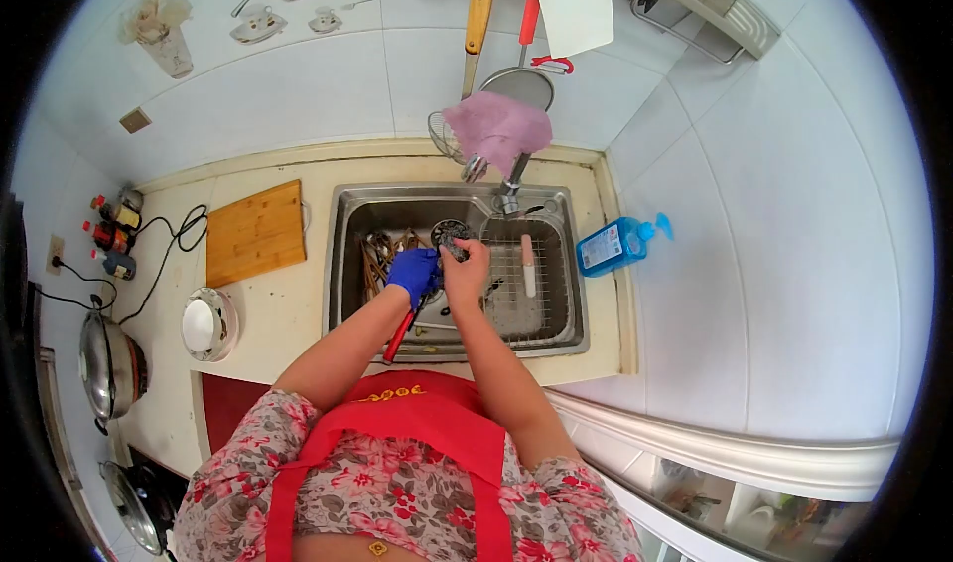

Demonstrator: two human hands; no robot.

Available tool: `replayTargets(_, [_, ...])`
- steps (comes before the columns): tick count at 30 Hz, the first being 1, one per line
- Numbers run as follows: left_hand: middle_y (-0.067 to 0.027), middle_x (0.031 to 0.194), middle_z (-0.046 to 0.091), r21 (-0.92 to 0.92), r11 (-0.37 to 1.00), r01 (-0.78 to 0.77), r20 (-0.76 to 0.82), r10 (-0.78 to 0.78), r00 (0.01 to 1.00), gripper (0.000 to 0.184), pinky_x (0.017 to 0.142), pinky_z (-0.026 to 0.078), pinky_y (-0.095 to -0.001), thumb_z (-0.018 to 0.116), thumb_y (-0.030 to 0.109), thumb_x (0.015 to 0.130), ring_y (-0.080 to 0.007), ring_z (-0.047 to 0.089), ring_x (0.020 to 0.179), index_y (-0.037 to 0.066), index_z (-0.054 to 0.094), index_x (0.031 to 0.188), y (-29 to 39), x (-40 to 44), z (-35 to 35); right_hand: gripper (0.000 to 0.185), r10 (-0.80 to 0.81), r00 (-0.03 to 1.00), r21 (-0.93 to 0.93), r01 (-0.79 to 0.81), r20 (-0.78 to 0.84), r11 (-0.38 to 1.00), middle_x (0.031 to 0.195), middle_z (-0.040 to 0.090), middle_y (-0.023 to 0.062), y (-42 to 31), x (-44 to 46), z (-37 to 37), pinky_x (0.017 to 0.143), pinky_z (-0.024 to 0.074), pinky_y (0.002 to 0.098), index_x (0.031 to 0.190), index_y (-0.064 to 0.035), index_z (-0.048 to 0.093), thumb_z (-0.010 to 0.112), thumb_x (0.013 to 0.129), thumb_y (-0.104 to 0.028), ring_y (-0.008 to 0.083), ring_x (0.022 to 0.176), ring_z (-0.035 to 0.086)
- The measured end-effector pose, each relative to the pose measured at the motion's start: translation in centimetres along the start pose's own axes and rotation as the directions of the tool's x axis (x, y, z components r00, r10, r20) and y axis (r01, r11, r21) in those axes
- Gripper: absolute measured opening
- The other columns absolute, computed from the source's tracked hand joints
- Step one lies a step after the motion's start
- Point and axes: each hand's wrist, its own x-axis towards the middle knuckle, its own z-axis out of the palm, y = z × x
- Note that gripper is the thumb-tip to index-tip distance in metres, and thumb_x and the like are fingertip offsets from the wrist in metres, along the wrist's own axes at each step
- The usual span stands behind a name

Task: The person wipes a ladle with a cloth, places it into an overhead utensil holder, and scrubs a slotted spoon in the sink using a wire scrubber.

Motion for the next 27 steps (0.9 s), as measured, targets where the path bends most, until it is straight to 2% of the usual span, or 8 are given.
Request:
replayTargets(2, [-0.0143,0.074,0.062,0.679,0.683,-0.269,0.058,0.315,0.947,0.014,0.055,0.047,-0.0356,0.052,0.018,0.079,-0.0280,0.061,0.064,0.007,0.061,0.080,0.3,-0.2,0.2,0.023,-0.067,0.997,-0.070,0.068,0.025,0.995,0.094,0.053,0.0148,-1.5,0.2,0.0,0.080,0.0402,0.0344,0.086,-0.0041,0.059,0.070,0.068,-0.013,0.0309,0.091,0.051])
replayTargets(6, [-0.0150,0.076,0.063,0.640,0.744,-0.192,-0.031,0.275,0.961,0.017,0.056,0.048,-0.0342,0.050,0.016,0.081,-0.0261,0.062,0.063,0.007,0.063,0.087,0.9,-1.1,-0.2,0.022,-0.152,0.970,-0.230,0.194,0.189,0.954,0.101,0.052,0.0127,-2.7,0.9,-0.6,0.078,0.0414,0.0363,0.087,-0.0086,0.059,0.068,0.068,-0.012,0.0326,0.092,0.051])
replayTargets(8, [-0.0168,0.084,0.062,0.864,0.428,-0.265,0.096,0.376,0.922,0.019,0.065,0.048,-0.0363,0.051,0.017,0.078,-0.0310,0.061,0.075,0.010,0.064,0.090,0.2,-0.2,-0.7,0.020,-0.281,0.921,-0.344,0.364,0.268,0.866,0.101,0.050,0.0128,-3.2,1.6,-1.5,0.075,0.0422,0.0378,0.087,-0.0077,0.058,0.066,0.069,-0.011,0.0316,0.089,0.051])
replayTargets(12, [-0.0167,0.086,0.062,0.876,0.380,-0.296,0.158,0.353,0.922,0.020,0.069,0.047,-0.0379,0.051,0.018,0.077,-0.0324,0.060,0.080,0.008,0.064,0.089,-0.6,1.0,-1.9,0.018,-0.525,0.697,-0.516,0.716,0.488,0.470,0.103,0.049,0.0109,-3.5,3.3,-2.6,0.070,0.0435,0.0386,0.086,-0.0102,0.056,0.063,0.069,-0.012,0.0289,0.088,0.051])
replayTargets(14, [-0.0157,0.081,0.062,0.905,0.119,-0.409,0.363,0.284,0.887,0.016,0.065,0.048,-0.0403,0.053,0.017,0.071,-0.0329,0.060,0.075,0.010,0.063,0.082,0.2,1.1,-2.2,0.016,-0.510,0.699,-0.527,0.714,0.501,0.461,0.102,0.049,0.0097,-4.0,3.6,-2.9,0.068,0.0440,0.0380,0.084,-0.0110,0.055,0.062,0.070,-0.014,0.0278,0.087,0.052])
replayTargets(19, [-0.0171,0.083,0.061,0.866,0.393,-0.309,0.154,0.378,0.913,0.018,0.066,0.047,-0.0413,0.051,0.019,0.074,-0.0335,0.059,0.077,0.009,0.063,0.082,1.1,1.0,-1.4,0.017,-0.343,0.827,-0.554,0.556,0.447,0.620,0.091,0.055,0.0073,-3.6,2.5,-2.3,0.064,0.0453,0.0375,0.086,-0.0112,0.056,0.062,0.072,-0.018,0.0263,0.080,0.056])
replayTargets(21, [-0.0175,0.084,0.061,0.841,0.442,-0.313,0.112,0.424,0.899,0.018,0.067,0.047,-0.0417,0.050,0.019,0.075,-0.0338,0.059,0.078,0.008,0.063,0.082,0.8,0.8,-1.0,0.018,-0.146,0.950,-0.611,0.290,0.275,0.736,0.082,0.058,0.0064,-3.4,1.2,-1.0,0.063,0.0459,0.0390,0.090,-0.0124,0.060,0.062,0.074,-0.021,0.0271,0.076,0.058])
replayTargets(27, [-0.0177,0.084,0.061,0.861,0.407,-0.305,0.147,0.375,0.915,0.018,0.069,0.047,-0.0410,0.050,0.016,0.074,-0.0343,0.059,0.078,0.006,0.063,0.081,1.1,-0.2,-0.7,0.009,-0.218,0.895,-0.408,0.379,0.389,0.831,0.078,0.056,0.0086,-5.0,2.1,-0.8,0.061,0.0463,0.0375,0.080,-0.0145,0.063,0.062,0.074,-0.021,0.0275,0.074,0.058])
